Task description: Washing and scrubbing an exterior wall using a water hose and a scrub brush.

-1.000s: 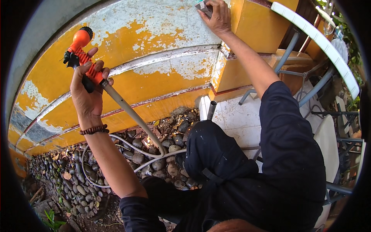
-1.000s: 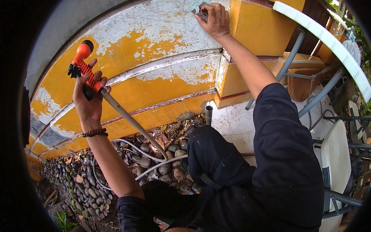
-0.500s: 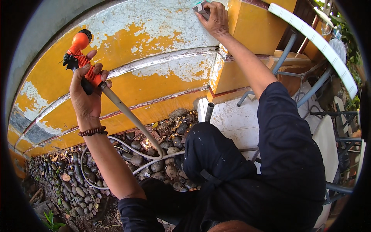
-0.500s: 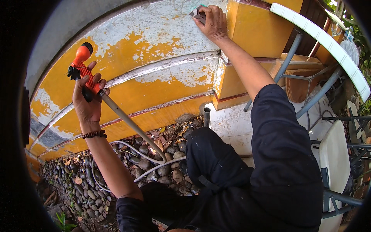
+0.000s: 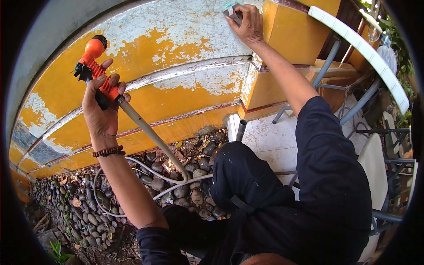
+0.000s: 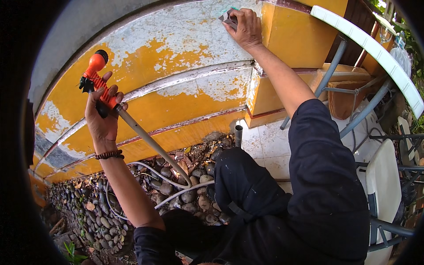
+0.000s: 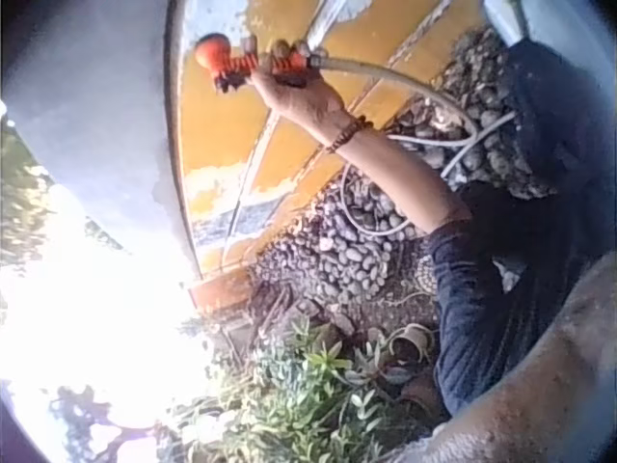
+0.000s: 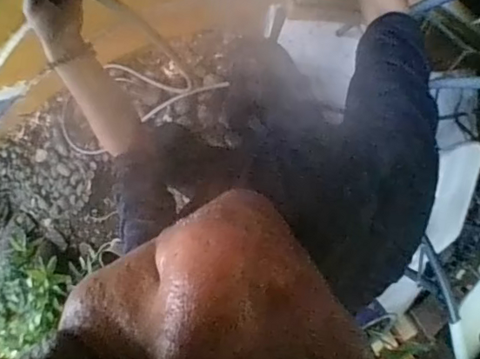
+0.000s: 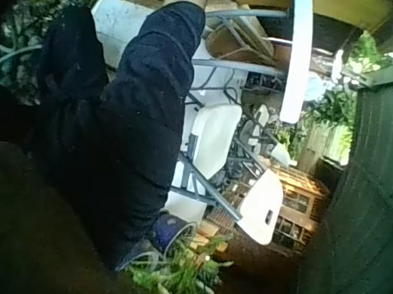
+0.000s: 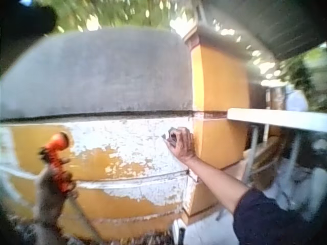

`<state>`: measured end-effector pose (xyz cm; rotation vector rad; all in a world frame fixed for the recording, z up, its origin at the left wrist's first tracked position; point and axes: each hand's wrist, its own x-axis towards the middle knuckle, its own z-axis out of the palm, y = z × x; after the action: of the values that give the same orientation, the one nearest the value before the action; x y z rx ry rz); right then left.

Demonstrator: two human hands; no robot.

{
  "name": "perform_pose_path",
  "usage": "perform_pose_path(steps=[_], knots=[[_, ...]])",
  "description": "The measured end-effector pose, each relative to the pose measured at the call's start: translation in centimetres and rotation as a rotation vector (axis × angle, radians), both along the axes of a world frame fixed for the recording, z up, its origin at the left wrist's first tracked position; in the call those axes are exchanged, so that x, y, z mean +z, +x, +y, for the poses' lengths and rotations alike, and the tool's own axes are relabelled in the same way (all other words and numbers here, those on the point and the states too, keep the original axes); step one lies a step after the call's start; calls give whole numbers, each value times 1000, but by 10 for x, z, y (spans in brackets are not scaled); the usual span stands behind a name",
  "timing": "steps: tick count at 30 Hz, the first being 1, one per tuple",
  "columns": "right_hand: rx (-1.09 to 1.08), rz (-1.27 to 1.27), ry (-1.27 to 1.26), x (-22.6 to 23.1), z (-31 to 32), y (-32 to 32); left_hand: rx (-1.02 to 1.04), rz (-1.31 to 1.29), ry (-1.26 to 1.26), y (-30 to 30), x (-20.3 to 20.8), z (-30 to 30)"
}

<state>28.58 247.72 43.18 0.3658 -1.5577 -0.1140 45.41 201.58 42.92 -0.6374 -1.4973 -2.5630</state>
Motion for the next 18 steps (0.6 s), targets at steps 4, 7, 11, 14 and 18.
perform_pose_path(steps=[4, 7, 11, 14, 18], knots=[[19, 25, 9, 0, -2, 2, -2, 2, 3, 0, -1, -1], [13, 16, -4, 0, -3, 5, -19, 6, 2, 0, -1, -1], [-10, 15, -3, -1, -4, 6, -10, -1, 8, 0, -1, -1], [-6, 18, 0, 0, -3, 5, -20, 1, -1, 0, 0, -1], [-16, 12, -6, -2, -3, 5, -5, 1, -1, 0, -1, 0]])
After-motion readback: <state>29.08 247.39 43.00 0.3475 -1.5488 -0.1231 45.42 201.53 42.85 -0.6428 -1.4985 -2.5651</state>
